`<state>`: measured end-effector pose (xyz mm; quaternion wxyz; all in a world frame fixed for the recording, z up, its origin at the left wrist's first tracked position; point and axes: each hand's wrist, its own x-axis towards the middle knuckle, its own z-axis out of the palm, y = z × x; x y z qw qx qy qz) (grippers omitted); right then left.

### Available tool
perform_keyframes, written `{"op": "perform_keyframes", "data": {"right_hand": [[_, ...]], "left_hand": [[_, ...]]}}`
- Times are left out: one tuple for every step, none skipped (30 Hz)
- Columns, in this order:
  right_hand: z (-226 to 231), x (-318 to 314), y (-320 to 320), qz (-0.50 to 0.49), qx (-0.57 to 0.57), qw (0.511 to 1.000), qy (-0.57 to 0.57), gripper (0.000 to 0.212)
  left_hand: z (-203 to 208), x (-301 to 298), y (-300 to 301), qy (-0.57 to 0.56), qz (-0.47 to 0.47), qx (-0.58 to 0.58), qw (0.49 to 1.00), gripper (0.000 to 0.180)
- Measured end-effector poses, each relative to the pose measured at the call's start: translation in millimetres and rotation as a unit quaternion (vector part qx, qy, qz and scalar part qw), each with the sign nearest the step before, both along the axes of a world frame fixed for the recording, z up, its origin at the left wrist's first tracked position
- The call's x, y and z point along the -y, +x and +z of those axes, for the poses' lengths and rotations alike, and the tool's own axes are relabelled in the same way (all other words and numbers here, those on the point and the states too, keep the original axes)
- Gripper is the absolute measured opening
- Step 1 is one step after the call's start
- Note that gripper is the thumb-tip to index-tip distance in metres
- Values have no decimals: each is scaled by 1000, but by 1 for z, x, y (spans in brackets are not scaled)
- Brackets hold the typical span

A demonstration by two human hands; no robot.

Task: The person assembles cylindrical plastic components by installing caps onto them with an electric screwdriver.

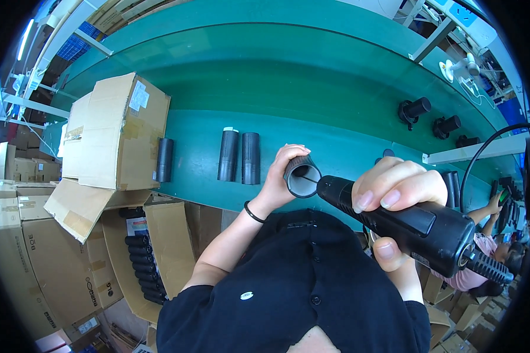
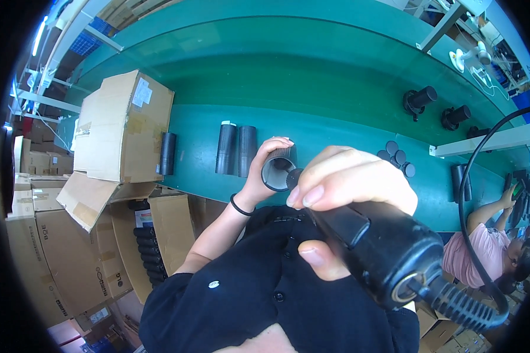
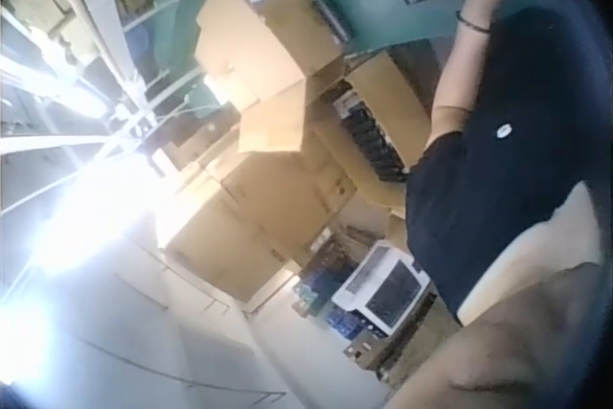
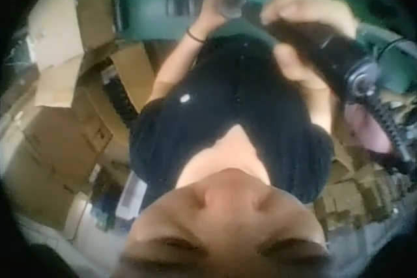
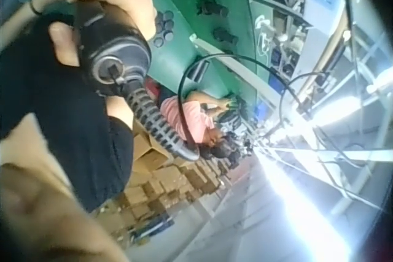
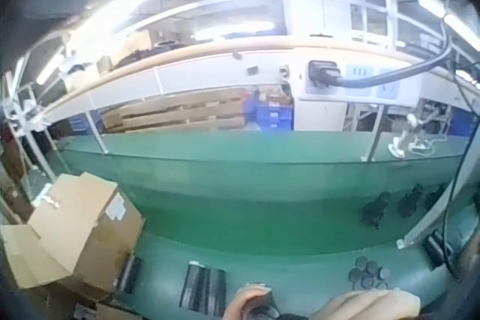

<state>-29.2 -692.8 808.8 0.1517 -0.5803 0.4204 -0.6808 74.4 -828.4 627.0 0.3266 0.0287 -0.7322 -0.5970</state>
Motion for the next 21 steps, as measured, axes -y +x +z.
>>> {"op": "perform_keyframes", "data": {"right_hand": [[0, 0, 0, 1, 0, 1000, 0, 41], [-1, -1, 1, -9, 10, 1000, 4, 42], [-1, -1, 2, -19, 21, 1000, 8, 43], [-1, -2, 2, -18, 20, 1000, 8, 43], [-1, -3, 2, -16, 23, 1000, 5, 43], [-1, -3, 2, -13, 26, 1000, 1, 44], [1, -4, 1, -10, 25, 1000, 4, 43], [3, -4, 1, -10, 25, 1000, 4, 43], [4, -5, 0, -5, 4, 1000, 8, 43], [4, -5, 0, 1, -17, 1000, 12, 42], [4, -5, -1, 6, -19, 1000, 9, 42], [5, -5, -1, 6, -19, 1000, 10, 42], [6, -5, -2, 8, -26, 1000, 10, 42], [6, -4, -2, 9, -32, 999, 10, 43], [5, -4, -2, 9, -32, 999, 11, 43], [4, -3, 0, 4, -19, 1000, 12, 43], [3, -3, 1, -2, -7, 1000, 12, 43], [2, -2, 1, -1, -7, 1000, 13, 43], [1, -2, 0, -1, -4, 1000, 11, 44], [1, -1, 0, -1, -1, 1000, 9, 44], [0, -1, 1, -1, -1, 1000, 10, 44]], "left_hand": [[0, 0, 0, 6, 1, 1, 1000, 56], [-2, 0, 2, 6, 2, 1, 1000, 56], [-3, 0, 3, -10, 8, 12, 1000, 55], [-4, 0, 4, -26, 13, 24, 999, 55], [-3, 1, 4, -25, 14, 23, 999, 55], [0, 2, 4, -46, 18, 27, 998, 54], [2, 2, 4, -67, 20, 32, 997, 54], [2, 1, 4, -67, 21, 32, 997, 54], [2, 0, 3, -81, 23, 31, 996, 54], [2, -1, 2, -96, 26, 30, 995, 54], [2, -1, 2, -96, 26, 30, 995, 54], [2, -2, 1, -104, 30, 33, 994, 54], [1, -2, 1, -111, 33, 36, 993, 54], [1, -2, 1, -110, 33, 36, 993, 54], [1, -2, 0, -106, 32, 39, 993, 53], [2, -2, 1, -102, 33, 42, 993, 53], [1, -1, 1, -102, 34, 42, 993, 53], [1, -1, 2, -104, 35, 47, 993, 52], [1, 0, 2, -106, 35, 52, 992, 52], [1, 0, 2, -105, 36, 52, 992, 52], [1, 0, 2, -104, 36, 52, 993, 51]]}}
